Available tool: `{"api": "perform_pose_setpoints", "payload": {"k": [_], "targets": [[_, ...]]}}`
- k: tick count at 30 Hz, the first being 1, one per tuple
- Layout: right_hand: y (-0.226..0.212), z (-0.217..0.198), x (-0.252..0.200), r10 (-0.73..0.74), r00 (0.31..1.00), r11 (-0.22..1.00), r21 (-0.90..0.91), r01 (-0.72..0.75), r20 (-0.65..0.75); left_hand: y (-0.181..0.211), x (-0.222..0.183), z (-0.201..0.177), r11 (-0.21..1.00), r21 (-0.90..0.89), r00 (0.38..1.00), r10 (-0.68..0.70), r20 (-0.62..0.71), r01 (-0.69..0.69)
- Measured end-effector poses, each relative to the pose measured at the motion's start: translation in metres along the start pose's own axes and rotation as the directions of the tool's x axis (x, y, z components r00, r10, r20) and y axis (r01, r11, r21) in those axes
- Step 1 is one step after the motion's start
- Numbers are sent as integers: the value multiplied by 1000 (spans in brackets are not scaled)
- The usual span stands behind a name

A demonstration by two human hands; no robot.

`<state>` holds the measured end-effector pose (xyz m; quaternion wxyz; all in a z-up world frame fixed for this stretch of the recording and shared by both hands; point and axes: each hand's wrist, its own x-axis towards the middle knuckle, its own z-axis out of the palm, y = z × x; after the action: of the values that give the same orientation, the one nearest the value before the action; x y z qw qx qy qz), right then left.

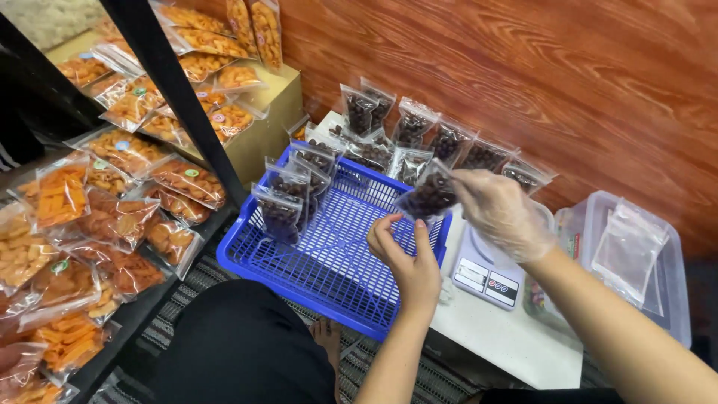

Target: Weighing small bags of food on a digital scale, wiping them with a cloth, and organizing them into a blue plastic basket.

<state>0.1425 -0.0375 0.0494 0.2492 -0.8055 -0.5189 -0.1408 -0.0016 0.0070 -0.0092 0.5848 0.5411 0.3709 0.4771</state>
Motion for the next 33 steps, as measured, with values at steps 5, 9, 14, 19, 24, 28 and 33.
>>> {"api": "perform_pose_setpoints", "payload": {"k": [5,9,14,19,24,28,33], "targets": [[-29,70,52,26,965,995,90,-51,262,-3,7,9,933,-232,961,-278,14,273],[-32,131,79,69,946,991,88,-102,317,-8,31,0,632,-509,766,-637,88,584],[-29,149,93,91,931,985,103,-136,352,18,44,-7,519,-575,704,-694,148,632],[-25,143,97,141,924,967,150,-205,355,15,44,-4,507,-575,698,-696,167,642],[-24,125,92,156,917,957,175,-233,367,20,43,-5,502,-571,698,-691,186,650],[-11,81,91,116,956,969,179,-168,269,20,45,-5,485,-565,689,-690,221,667],[84,28,81,115,952,939,-344,-10,285,34,49,-6,471,-475,594,-791,147,743]]}}
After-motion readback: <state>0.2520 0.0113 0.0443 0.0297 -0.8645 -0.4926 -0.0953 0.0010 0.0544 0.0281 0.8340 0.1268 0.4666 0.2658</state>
